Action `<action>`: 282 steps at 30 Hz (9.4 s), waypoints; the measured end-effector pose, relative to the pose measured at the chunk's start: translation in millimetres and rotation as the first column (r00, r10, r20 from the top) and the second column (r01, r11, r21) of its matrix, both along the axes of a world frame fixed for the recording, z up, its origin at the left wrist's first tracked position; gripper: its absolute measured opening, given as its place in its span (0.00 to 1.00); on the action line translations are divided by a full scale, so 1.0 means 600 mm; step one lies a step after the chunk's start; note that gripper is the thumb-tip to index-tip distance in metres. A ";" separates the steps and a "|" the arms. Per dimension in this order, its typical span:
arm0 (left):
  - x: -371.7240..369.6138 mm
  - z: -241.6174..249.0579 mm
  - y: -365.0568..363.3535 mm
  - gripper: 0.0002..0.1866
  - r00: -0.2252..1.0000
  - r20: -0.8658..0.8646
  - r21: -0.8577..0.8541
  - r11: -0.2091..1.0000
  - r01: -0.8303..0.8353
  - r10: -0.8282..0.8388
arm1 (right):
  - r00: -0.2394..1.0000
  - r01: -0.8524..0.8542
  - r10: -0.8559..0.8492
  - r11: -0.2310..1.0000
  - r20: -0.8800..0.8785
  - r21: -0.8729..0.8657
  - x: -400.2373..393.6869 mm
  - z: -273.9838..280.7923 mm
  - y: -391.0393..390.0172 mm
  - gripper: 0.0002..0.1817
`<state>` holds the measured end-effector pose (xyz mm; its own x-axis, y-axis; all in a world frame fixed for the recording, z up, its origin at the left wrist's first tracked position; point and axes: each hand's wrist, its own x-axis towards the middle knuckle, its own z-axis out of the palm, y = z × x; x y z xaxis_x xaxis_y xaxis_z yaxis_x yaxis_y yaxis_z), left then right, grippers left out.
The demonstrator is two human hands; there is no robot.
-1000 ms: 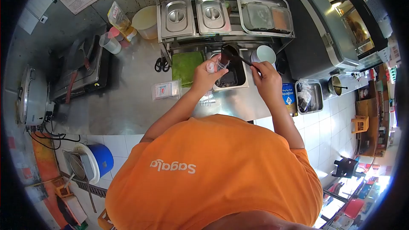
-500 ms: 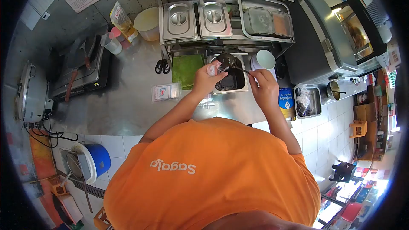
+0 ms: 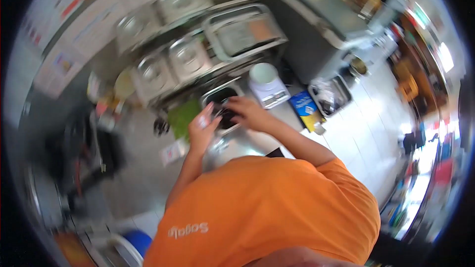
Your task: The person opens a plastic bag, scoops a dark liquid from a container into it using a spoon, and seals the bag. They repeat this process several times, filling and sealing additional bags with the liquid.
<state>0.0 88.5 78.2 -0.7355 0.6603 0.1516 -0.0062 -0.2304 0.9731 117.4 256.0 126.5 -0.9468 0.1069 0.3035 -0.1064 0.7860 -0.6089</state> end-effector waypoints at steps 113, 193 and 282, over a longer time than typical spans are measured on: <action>0.055 0.039 -0.042 0.08 0.949 -0.223 -0.407 0.906 0.116 -0.222 | 0.930 0.075 0.203 0.711 0.307 -0.699 0.056 0.018 -0.052 0.13; -0.002 0.073 -0.082 0.21 0.849 -0.528 -0.117 0.990 -0.075 0.002 | 0.903 0.266 -0.082 0.877 0.421 -0.399 0.012 -0.058 0.106 0.10; 0.021 0.055 -0.008 0.11 0.969 0.231 0.065 0.992 -0.109 0.091 | 0.957 -0.080 -0.076 0.859 -0.281 -0.505 0.025 0.049 -0.056 0.13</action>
